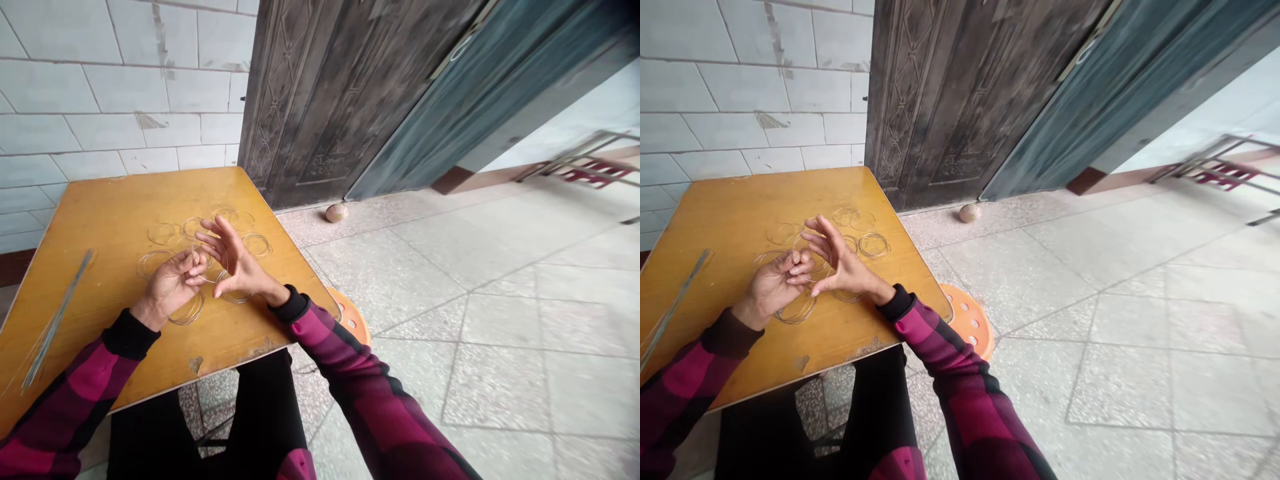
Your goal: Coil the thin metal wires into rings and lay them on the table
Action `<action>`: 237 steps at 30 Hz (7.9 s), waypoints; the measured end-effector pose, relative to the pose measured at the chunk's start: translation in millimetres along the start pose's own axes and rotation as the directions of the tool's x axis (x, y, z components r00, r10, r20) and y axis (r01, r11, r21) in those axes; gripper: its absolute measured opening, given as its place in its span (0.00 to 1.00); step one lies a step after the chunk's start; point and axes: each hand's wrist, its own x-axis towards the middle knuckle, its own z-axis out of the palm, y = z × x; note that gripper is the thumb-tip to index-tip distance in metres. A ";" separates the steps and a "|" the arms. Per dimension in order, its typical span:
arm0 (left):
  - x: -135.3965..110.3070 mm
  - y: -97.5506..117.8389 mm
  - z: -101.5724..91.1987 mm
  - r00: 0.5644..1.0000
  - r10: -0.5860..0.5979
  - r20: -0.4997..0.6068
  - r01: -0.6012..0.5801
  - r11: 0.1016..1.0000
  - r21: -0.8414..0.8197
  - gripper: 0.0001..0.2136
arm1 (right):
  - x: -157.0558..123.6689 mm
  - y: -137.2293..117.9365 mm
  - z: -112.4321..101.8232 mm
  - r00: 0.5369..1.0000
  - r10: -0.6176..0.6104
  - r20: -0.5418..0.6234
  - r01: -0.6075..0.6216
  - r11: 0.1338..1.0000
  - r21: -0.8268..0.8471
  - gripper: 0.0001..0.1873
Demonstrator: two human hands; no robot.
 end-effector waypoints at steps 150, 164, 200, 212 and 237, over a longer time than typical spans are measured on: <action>-6.1 15.9 -5.2 0.966 -0.243 -0.091 0.254 0.957 0.139 0.07 | -3.7 -17.5 -15.6 0.878 0.334 -0.341 -0.327 0.941 0.080 0.14; -5.7 -5.4 5.2 0.966 0.001 -0.259 0.055 0.977 0.208 0.12 | 1.2 -19.1 -17.0 0.709 0.241 -0.663 -0.162 0.970 0.179 0.15; -10.2 -26.9 10.7 0.937 0.347 -0.044 -0.261 0.778 0.572 0.15 | -5.4 0.8 6.0 0.697 0.512 -0.502 -0.153 0.789 0.595 0.06; -22.5 -30.7 20.1 0.949 0.312 0.035 -0.263 0.730 0.631 0.05 | -2.7 3.4 18.9 0.704 0.365 -0.609 -0.241 0.930 0.279 0.06; -10.8 0.7 8.8 0.981 0.194 -0.013 -0.173 0.900 0.400 0.15 | -5.4 -20.4 1.9 0.865 0.500 -0.051 -0.331 0.643 0.690 0.07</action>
